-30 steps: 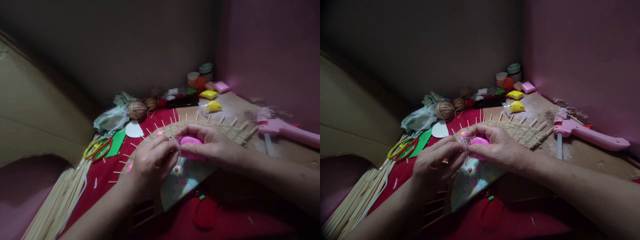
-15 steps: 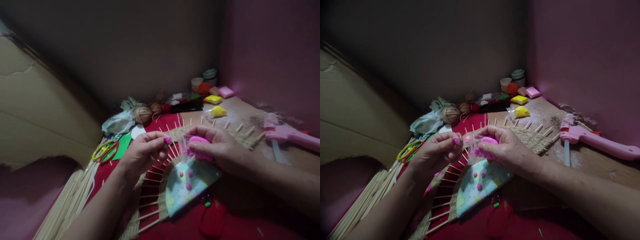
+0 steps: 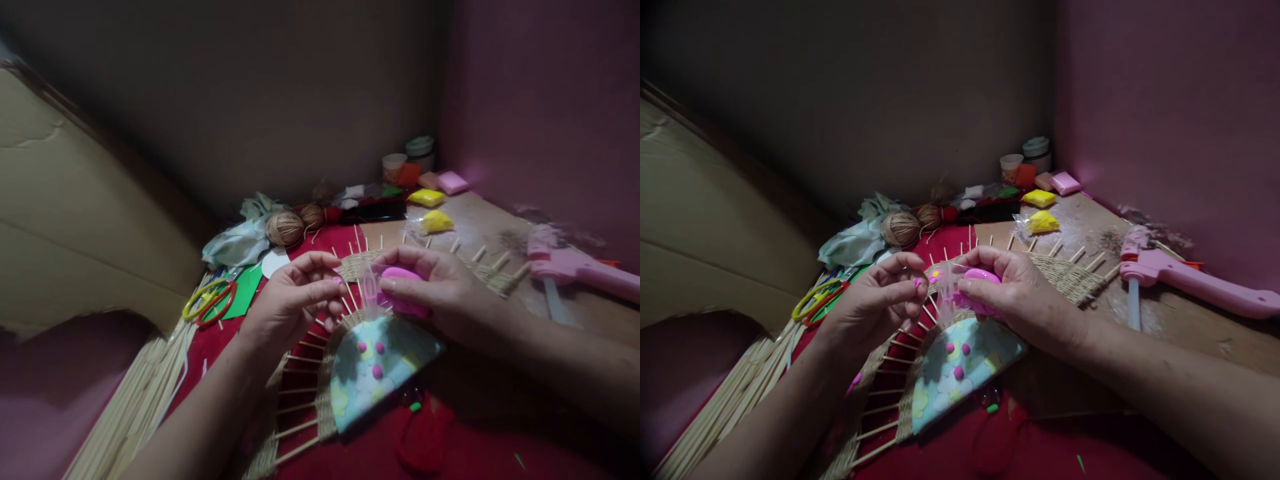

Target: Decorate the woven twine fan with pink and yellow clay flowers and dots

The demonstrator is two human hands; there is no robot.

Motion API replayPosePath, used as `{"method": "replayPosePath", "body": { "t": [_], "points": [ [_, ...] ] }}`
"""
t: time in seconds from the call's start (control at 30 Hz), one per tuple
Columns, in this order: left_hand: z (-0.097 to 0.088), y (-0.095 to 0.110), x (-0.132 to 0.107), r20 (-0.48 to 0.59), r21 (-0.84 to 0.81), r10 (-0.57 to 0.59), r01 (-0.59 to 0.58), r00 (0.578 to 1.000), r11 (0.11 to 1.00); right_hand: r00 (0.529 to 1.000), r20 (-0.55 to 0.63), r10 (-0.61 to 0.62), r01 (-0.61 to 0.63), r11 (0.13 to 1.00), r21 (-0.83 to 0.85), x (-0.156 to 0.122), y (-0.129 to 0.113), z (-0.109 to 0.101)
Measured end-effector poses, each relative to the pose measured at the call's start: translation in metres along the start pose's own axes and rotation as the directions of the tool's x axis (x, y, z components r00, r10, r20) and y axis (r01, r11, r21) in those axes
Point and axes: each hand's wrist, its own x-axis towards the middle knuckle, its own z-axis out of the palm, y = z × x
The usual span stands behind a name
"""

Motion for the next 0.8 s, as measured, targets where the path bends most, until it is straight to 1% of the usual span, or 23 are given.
{"method": "replayPosePath", "body": {
  "t": [0.1,0.17,0.27,0.3,0.37,0.43,0.47,0.5,0.53,0.6,0.63,0.7,0.73,0.8],
  "points": [
    [0.003,-0.002,-0.004,-0.016,0.189,0.04,-0.036,0.999,0.981,1.0,-0.01,-0.008,0.007,0.999,-0.05,0.0,-0.002,0.0],
    [0.005,-0.002,-0.007,-0.015,0.334,0.103,-0.093,0.995,0.938,1.0,-0.008,-0.019,0.018,0.996,-0.083,0.0,-0.002,0.0],
    [0.011,-0.003,-0.012,-0.001,0.492,0.186,-0.161,0.983,0.855,0.999,-0.002,-0.043,0.043,0.991,-0.123,0.0,-0.001,0.0],
    [0.012,-0.003,-0.013,0.012,0.545,0.219,-0.19,0.976,0.817,0.998,-0.006,-0.055,0.054,0.989,-0.136,0.0,0.0,0.0],
    [0.016,-0.004,-0.015,0.063,0.661,0.318,-0.279,0.946,0.697,0.996,-0.016,-0.082,0.079,0.983,-0.166,0.001,0.0,0.001],
    [0.017,-0.005,-0.017,0.132,0.756,0.44,-0.378,0.888,0.534,0.994,-0.018,-0.11,0.105,0.974,-0.199,0.001,0.0,0.001],
    [0.017,-0.006,-0.017,0.168,0.79,0.487,-0.412,0.857,0.453,0.993,-0.014,-0.119,0.113,0.97,-0.214,0.0,-0.001,0.001],
    [0.017,-0.006,-0.017,0.203,0.817,0.51,-0.432,0.836,0.383,0.992,-0.011,-0.124,0.118,0.967,-0.225,0.0,-0.001,0.002],
    [0.017,-0.007,-0.018,0.237,0.836,0.514,-0.442,0.824,0.325,0.992,-0.008,-0.124,0.119,0.966,-0.23,0.0,-0.001,0.002],
    [0.015,-0.007,-0.017,0.293,0.861,0.487,-0.448,0.823,0.239,0.993,-0.004,-0.119,0.115,0.966,-0.23,-0.001,-0.002,0.002],
    [0.014,-0.008,-0.017,0.315,0.866,0.475,-0.454,0.821,0.21,0.994,0.0,-0.114,0.11,0.967,-0.23,-0.001,-0.003,0.003],
    [0.013,-0.009,-0.016,0.341,0.864,0.488,-0.473,0.803,0.174,0.994,0.0,-0.109,0.106,0.965,-0.24,-0.002,-0.004,0.003],
    [0.013,-0.01,-0.016,0.346,0.861,0.504,-0.481,0.791,0.164,0.994,-0.001,-0.113,0.109,0.962,-0.25,-0.002,-0.004,0.003],
    [0.013,-0.012,-0.015,0.35,0.858,0.517,-0.489,0.781,0.158,0.992,0.0,-0.126,0.122,0.955,-0.27,-0.002,-0.005,0.004]
  ]
}}
